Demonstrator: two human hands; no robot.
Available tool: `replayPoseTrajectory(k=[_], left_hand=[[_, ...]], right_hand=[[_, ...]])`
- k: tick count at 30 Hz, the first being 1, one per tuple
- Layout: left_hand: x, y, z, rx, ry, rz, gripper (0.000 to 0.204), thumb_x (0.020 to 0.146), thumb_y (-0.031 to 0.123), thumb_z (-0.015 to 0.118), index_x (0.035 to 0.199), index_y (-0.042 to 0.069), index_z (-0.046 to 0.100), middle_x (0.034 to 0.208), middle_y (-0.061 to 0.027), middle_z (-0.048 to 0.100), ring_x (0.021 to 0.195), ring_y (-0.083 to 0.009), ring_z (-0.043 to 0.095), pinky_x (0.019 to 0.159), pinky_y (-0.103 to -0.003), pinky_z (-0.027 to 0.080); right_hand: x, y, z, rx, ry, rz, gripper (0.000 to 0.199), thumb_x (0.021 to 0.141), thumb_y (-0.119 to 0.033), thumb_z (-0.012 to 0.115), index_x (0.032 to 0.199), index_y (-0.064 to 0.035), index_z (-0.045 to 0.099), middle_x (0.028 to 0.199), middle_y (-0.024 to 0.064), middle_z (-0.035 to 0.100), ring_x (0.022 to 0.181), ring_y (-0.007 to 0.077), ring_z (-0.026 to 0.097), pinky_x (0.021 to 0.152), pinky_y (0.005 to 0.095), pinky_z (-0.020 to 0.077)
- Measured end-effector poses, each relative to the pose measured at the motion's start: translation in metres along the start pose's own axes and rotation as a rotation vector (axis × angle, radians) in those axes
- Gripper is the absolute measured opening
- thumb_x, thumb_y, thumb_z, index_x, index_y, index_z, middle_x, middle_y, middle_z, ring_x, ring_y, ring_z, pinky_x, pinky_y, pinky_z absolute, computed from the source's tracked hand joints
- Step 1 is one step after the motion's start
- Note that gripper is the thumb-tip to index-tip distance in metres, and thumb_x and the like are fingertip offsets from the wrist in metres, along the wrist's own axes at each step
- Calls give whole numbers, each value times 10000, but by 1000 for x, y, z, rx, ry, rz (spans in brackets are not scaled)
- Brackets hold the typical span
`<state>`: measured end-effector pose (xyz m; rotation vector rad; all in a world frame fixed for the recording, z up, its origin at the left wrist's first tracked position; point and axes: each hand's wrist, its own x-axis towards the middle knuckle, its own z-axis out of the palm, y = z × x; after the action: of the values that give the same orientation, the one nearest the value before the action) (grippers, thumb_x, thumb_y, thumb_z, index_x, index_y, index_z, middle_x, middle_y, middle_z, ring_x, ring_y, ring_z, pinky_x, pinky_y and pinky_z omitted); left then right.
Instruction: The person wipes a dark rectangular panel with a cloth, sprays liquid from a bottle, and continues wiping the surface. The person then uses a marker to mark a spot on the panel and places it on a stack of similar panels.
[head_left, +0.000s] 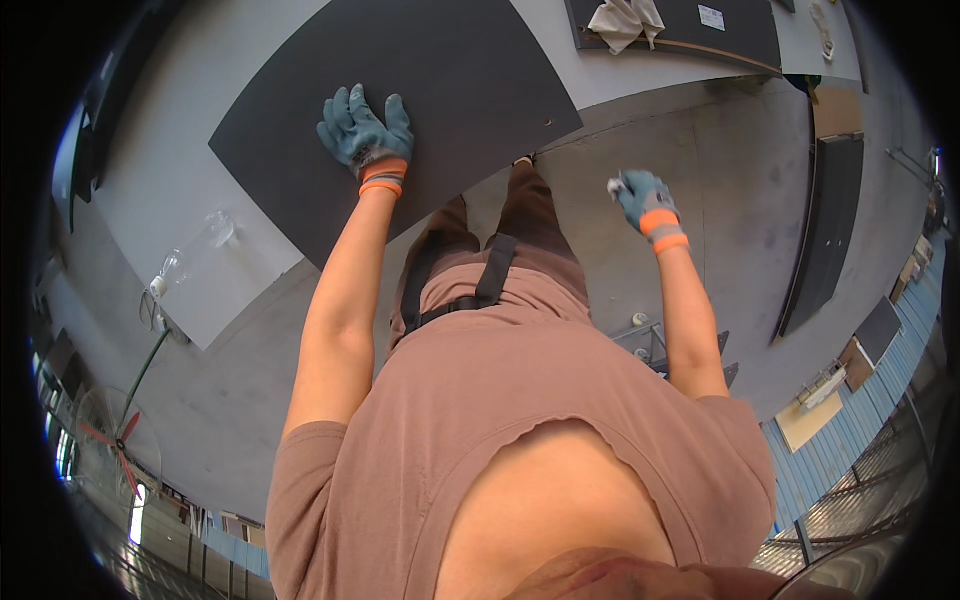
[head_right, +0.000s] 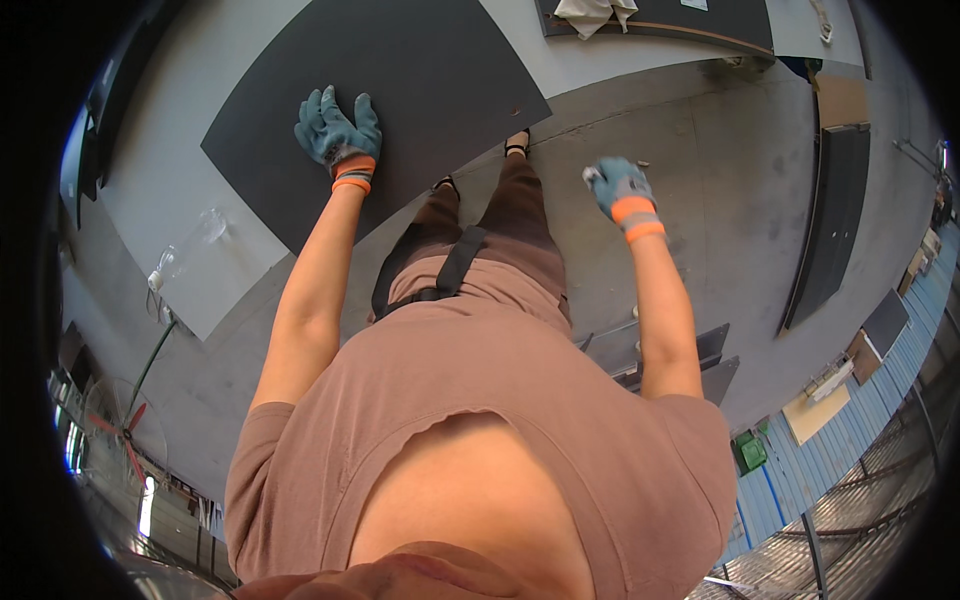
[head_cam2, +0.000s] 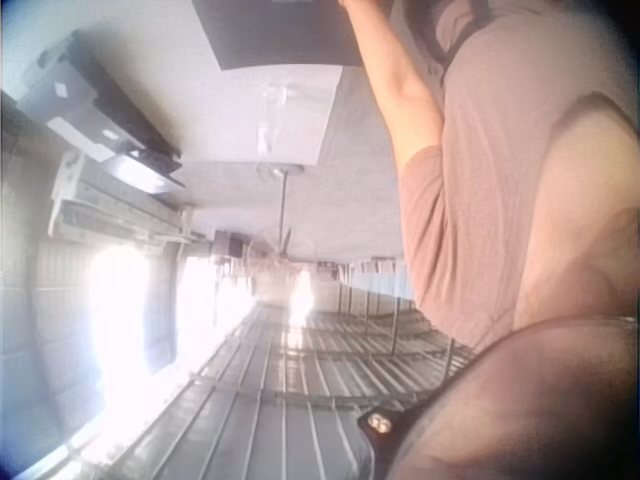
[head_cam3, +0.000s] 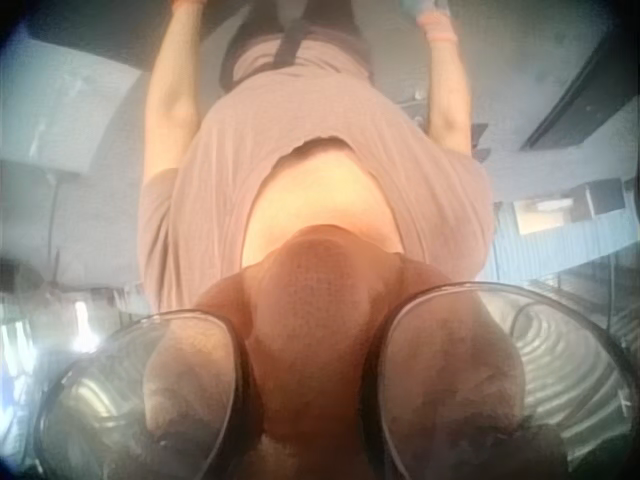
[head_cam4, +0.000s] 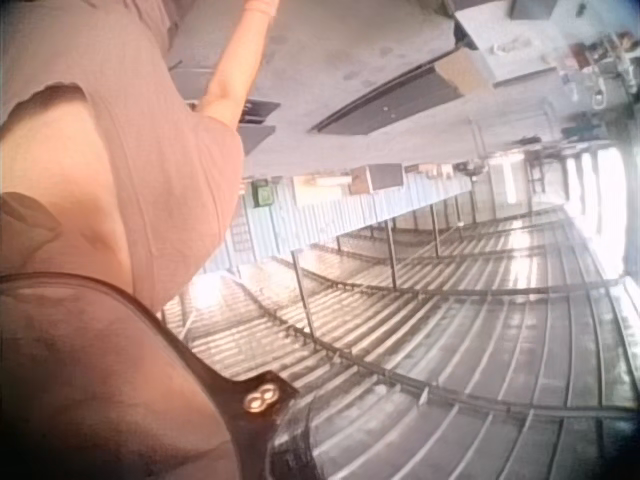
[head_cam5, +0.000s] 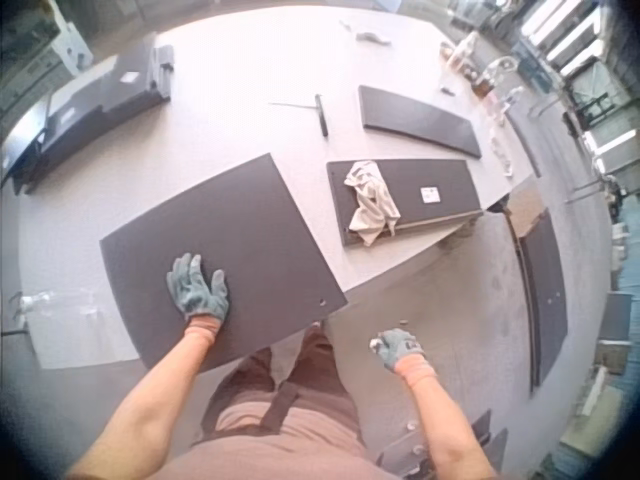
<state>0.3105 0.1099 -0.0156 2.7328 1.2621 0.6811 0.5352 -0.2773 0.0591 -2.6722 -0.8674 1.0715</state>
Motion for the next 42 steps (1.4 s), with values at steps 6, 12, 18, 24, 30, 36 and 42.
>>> replayPoseTrajectory(k=[6, 12, 18, 24, 30, 36, 42], left_hand=[[2, 1, 1, 85, -11, 29, 556, 947, 491, 692, 1311, 71, 664, 1451, -118, 565, 1398, -354, 488, 1182, -562, 320], [2, 3, 2, 71, -10, 25, 548, 951, 495, 682, 1310, 81, 663, 1453, -114, 572, 1414, -353, 481, 1190, -574, 303], [-2, -4, 5, 30, -9, 14, 544, 947, 482, 663, 1306, 74, 657, 1466, -127, 557, 1415, -369, 469, 1199, -620, 283], [4, 2, 7, 10, 12, 18, 529, 937, 485, 668, 1271, 75, 683, 1435, -120, 588, 1407, -355, 482, 1188, -626, 297], [-3, -6, 6, 53, -4, -11, 540, 939, 500, 665, 1284, 85, 691, 1448, -110, 588, 1417, -350, 480, 1196, -620, 288], [1, 3, -3, -16, -19, -30, 565, 929, 488, 710, 1321, 84, 659, 1478, -129, 568, 1412, -370, 485, 1195, -551, 328], [-30, -38, -43, -248, 154, -314, 553, 901, 358, 791, 1311, 21, 637, 1500, -259, 487, 1406, -424, 467, 1164, -515, 406]], right_hand=[[-4, -1, -2, 253, 241, 42, 308, 963, -357, 650, 892, -71, 738, 968, 195, 735, 917, 436, 688, 806, 488, 542], [76, -71, -27, 186, 546, -321, 233, 958, -306, 660, 951, -89, 747, 963, 197, 707, 939, 409, 667, 811, 500, 527], [184, -170, -62, 105, 576, -794, 174, 914, -202, 728, 1072, -130, 741, 943, 149, 725, 883, 375, 698, 734, 460, 540], [236, -196, -35, -39, 432, -797, 140, 899, -205, 686, 961, -88, 733, 991, 192, 732, 941, 421, 694, 841, 498, 555], [91, -111, -1, -278, -26, -813, 107, 809, -97, 678, 897, -102, 739, 972, 173, 714, 955, 397, 703, 778, 497, 572], [-52, 4, 32, -129, -484, -129, 124, 858, -202, 737, 902, -94, 779, 930, 173, 759, 874, 362, 726, 788, 446, 573], [23, -50, -38, 256, -36, -247, 162, 908, -182, 721, 977, -42, 765, 856, 112, 734, 721, 181, 666, 669, 359, 540]])
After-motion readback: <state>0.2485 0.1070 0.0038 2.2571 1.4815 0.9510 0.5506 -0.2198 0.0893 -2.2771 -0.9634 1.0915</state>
